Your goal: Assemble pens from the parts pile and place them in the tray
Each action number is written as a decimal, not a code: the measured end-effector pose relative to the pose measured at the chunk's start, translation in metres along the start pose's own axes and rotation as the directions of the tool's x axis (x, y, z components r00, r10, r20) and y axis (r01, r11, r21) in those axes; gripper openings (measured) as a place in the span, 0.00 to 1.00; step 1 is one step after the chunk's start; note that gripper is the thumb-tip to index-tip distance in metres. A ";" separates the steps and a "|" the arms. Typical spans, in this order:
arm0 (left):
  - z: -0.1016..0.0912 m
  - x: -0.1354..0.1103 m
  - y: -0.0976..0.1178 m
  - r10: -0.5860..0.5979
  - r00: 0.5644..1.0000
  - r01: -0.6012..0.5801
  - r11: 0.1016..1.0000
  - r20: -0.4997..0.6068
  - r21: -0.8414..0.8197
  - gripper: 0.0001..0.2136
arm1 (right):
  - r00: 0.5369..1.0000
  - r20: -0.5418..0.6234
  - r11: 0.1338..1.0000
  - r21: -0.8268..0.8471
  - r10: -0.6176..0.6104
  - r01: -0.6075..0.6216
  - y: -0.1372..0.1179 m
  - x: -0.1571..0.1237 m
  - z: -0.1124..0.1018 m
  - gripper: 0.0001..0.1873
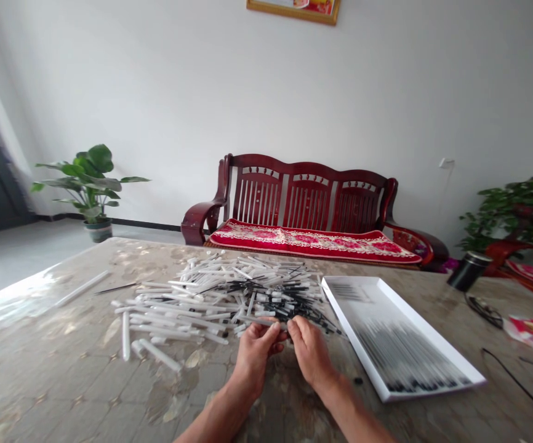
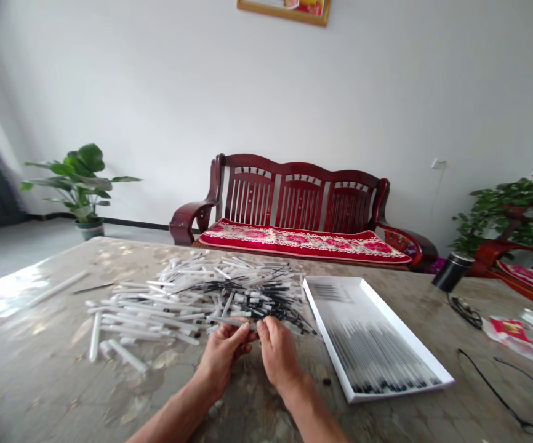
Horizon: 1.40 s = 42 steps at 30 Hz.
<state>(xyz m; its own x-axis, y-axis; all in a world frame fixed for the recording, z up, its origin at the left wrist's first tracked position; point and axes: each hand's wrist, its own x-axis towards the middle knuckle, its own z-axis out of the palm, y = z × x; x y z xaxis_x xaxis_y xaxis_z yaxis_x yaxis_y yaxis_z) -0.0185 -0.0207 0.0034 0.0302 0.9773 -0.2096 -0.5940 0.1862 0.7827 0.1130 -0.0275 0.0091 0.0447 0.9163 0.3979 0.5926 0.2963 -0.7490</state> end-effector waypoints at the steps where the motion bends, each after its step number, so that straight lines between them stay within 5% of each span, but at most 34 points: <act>1: 0.001 0.000 0.000 0.001 1.000 -0.001 1.000 -0.002 0.002 0.21 | 1.000 0.006 1.000 -0.002 0.019 -0.019 0.001 0.001 0.001 0.19; 9: 0.001 -0.001 0.005 -0.023 1.000 0.023 1.000 -0.018 -0.008 0.21 | 0.999 0.031 0.999 0.052 -0.008 0.006 0.000 0.000 -0.002 0.15; 15: 0.001 0.001 0.002 -0.012 1.000 0.013 1.000 -0.029 0.015 0.23 | 0.994 0.066 0.996 0.011 0.086 -0.087 0.000 0.001 0.002 0.24; 20: 0.000 0.000 0.002 -0.009 1.000 0.010 0.999 -0.005 0.035 0.23 | 0.998 0.057 1.000 -0.003 0.006 -0.006 0.001 0.001 0.002 0.17; 25: 0.000 0.001 0.000 0.004 1.000 -0.003 0.998 -0.018 0.065 0.23 | 0.992 0.087 0.996 0.000 0.088 -0.088 0.003 0.000 0.003 0.26; 29: 0.000 0.003 0.000 -0.001 1.000 0.002 0.997 -0.008 0.073 0.23 | 0.998 0.064 0.999 -0.018 0.029 -0.028 0.001 -0.001 0.001 0.18; 33: 0.001 0.001 0.001 0.021 0.999 -0.024 0.995 0.025 0.095 0.23 | 0.976 0.108 0.972 0.118 0.190 -0.203 0.001 0.000 0.005 0.23; 37: 0.002 0.000 0.002 0.037 0.998 -0.043 0.991 0.047 0.128 0.24 | 0.883 0.243 0.847 0.267 0.402 -0.459 -0.001 -0.001 0.008 0.27; 42: 0.002 0.003 0.001 0.078 0.992 -0.101 0.961 0.101 0.256 0.21 | 0.874 0.225 0.825 0.295 0.431 -0.482 -0.005 -0.004 0.008 0.29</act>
<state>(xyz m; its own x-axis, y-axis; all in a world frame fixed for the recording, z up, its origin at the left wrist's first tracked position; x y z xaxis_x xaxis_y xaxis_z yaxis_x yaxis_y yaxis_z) -0.0174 -0.0176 0.0044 0.0647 0.9940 -0.0878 -0.3682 0.1056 0.9237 0.1038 -0.0308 0.0072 0.1137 0.9891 -0.0936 0.2304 -0.1179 -0.9659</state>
